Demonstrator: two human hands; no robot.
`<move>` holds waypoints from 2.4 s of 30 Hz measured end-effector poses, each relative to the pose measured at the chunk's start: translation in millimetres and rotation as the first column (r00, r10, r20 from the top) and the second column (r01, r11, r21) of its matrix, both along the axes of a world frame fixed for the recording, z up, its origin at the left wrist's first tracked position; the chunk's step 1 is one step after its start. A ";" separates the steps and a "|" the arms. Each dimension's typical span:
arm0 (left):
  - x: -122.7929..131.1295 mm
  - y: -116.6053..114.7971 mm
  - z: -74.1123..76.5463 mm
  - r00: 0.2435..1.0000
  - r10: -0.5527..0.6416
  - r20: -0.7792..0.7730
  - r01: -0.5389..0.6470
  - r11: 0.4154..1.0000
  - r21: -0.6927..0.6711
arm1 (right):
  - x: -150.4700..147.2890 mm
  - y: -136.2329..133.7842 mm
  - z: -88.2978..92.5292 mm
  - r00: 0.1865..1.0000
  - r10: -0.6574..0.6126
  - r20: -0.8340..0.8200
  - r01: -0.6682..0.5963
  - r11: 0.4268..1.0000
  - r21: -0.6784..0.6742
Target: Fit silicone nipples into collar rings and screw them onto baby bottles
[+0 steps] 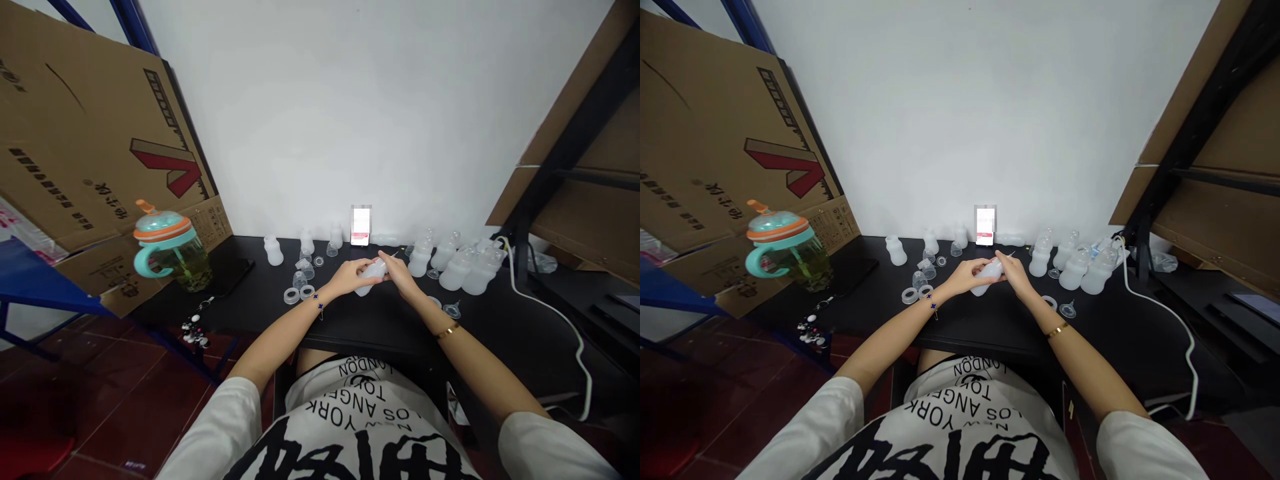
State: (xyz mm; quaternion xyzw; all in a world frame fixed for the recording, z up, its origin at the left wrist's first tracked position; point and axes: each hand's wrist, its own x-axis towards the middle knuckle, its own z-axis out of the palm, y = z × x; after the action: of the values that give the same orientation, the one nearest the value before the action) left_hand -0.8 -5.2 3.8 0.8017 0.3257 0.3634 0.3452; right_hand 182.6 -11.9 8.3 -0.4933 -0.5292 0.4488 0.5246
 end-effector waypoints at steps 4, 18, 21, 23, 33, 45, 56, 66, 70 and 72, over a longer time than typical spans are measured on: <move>0.5 -0.3 0.8 0.996 -0.041 0.081 0.047 0.996 -0.075 | -0.3 -1.8 1.3 0.999 0.019 -0.031 -0.019 1.000 0.000; -0.2 -3.5 13.6 0.944 -0.188 0.271 0.282 0.885 -0.371 | 0.2 -7.1 4.9 0.983 0.156 -0.097 -0.154 0.988 0.030; -1.2 -4.8 15.7 0.941 -0.197 0.275 0.296 0.872 -0.390 | 0.8 -7.1 4.1 0.976 0.194 -0.095 -0.191 0.981 0.040; -1.1 -5.5 16.7 0.942 -0.191 0.275 0.292 0.871 -0.395 | 1.3 -6.7 3.5 0.976 0.198 -0.088 -0.195 0.980 0.040; 1.1 -5.0 14.2 0.949 -0.192 0.252 0.276 0.891 -0.360 | 2.4 -4.2 3.1 0.989 0.133 -0.058 -0.134 0.991 -0.010; 0.7 -2.6 9.4 0.965 -0.173 0.197 0.226 0.929 -0.294 | 1.9 -3.5 3.7 0.997 0.080 -0.015 -0.081 0.996 -0.031; 0.2 -3.0 6.1 0.980 -0.158 0.117 0.177 0.969 -0.175 | 0.6 -5.4 6.6 0.999 0.050 0.002 -0.050 0.998 -0.036; 1.0 -2.8 3.0 0.985 -0.140 0.099 0.153 0.979 -0.133 | 2.1 -2.5 3.8 0.999 0.027 0.021 -0.026 0.999 -0.031; 1.0 -2.7 2.4 0.986 -0.133 0.095 0.145 0.981 -0.131 | 3.1 0.4 1.1 1.000 0.018 0.025 -0.018 1.000 -0.026; 0.8 -2.7 2.7 0.988 -0.126 0.092 0.137 0.983 -0.123 | 3.8 2.5 -0.8 1.000 0.001 0.024 0.000 1.000 -0.030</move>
State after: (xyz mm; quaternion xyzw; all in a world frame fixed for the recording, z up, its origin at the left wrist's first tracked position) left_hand 0.0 -7.9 6.5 0.7817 0.2798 0.3512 0.4328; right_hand 186.4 -9.4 7.5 -0.5063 -0.5290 0.4506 0.5106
